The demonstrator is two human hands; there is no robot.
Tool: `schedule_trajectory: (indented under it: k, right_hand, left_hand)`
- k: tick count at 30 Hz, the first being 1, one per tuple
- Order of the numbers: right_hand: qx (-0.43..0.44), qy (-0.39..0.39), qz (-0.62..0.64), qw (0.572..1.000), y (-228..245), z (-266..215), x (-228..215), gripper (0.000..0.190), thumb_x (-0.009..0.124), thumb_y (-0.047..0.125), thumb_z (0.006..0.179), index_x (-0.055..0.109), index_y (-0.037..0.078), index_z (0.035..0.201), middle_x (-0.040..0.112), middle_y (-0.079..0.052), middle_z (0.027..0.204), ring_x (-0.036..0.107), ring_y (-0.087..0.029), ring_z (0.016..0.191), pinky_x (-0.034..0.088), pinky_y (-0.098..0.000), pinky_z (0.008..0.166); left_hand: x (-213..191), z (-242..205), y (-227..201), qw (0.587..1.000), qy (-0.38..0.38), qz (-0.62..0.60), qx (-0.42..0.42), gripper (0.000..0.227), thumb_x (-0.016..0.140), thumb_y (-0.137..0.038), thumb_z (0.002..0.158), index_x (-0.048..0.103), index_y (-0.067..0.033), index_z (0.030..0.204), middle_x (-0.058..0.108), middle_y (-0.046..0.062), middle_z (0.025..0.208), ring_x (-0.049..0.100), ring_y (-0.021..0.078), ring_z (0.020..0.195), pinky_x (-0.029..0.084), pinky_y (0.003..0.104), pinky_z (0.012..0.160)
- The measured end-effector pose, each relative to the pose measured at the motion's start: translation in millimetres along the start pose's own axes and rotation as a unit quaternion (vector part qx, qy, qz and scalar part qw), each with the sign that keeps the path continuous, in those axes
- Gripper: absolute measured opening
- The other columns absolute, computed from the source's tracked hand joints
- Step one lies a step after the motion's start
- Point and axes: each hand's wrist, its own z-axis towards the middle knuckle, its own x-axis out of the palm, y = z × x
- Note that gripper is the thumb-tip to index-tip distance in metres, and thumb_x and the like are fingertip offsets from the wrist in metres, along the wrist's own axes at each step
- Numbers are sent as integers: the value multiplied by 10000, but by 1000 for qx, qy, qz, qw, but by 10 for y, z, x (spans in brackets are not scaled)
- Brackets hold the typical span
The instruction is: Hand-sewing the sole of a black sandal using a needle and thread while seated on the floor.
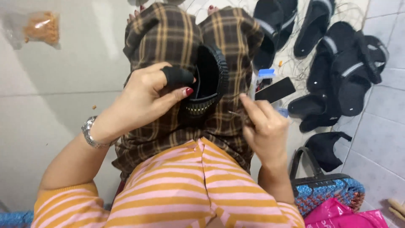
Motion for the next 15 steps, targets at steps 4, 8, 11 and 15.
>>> schedule_trajectory:
  k: [4, 8, 11, 15]
  right_hand:
    - [89, -33, 156, 983, 69, 54, 53, 317, 761, 44, 858, 658, -40, 1146, 723, -134, 984, 654, -203, 748, 515, -288, 659]
    - [91, 16, 245, 965, -5, 56, 155, 140, 719, -47, 832, 628, 5, 925, 635, -22, 727, 495, -95, 534, 399, -230, 485]
    - [13, -45, 171, 984, -9, 111, 83, 172, 644, -142, 694, 623, -11, 803, 579, -77, 751, 467, -176, 596, 377, -288, 547]
    - [-33, -44, 43, 998, 67, 149, 256, 314, 715, -76, 737, 749, 15, 1035, 670, -66, 839, 539, -189, 577, 420, -315, 533]
  left_hand:
    - [-13, -1, -25, 1000, -10, 1, -9, 126, 727, -29, 901, 724, -5, 1025, 645, 49, 818, 503, 123, 562, 413, 249, 503]
    - [-12, -20, 8, 1000, -6, -13, -11, 152, 722, -11, 906, 721, 12, 1056, 661, 59, 862, 526, 119, 591, 423, 237, 510]
    - [-7, -20, -6, 1000, -11, -11, -12, 140, 741, -19, 897, 726, 1, 1034, 646, 41, 826, 498, 106, 575, 406, 230, 504]
    - [6, -25, 1, 999, -12, -22, -20, 193, 761, 20, 862, 730, 10, 1053, 657, 50, 864, 538, 103, 603, 429, 220, 520]
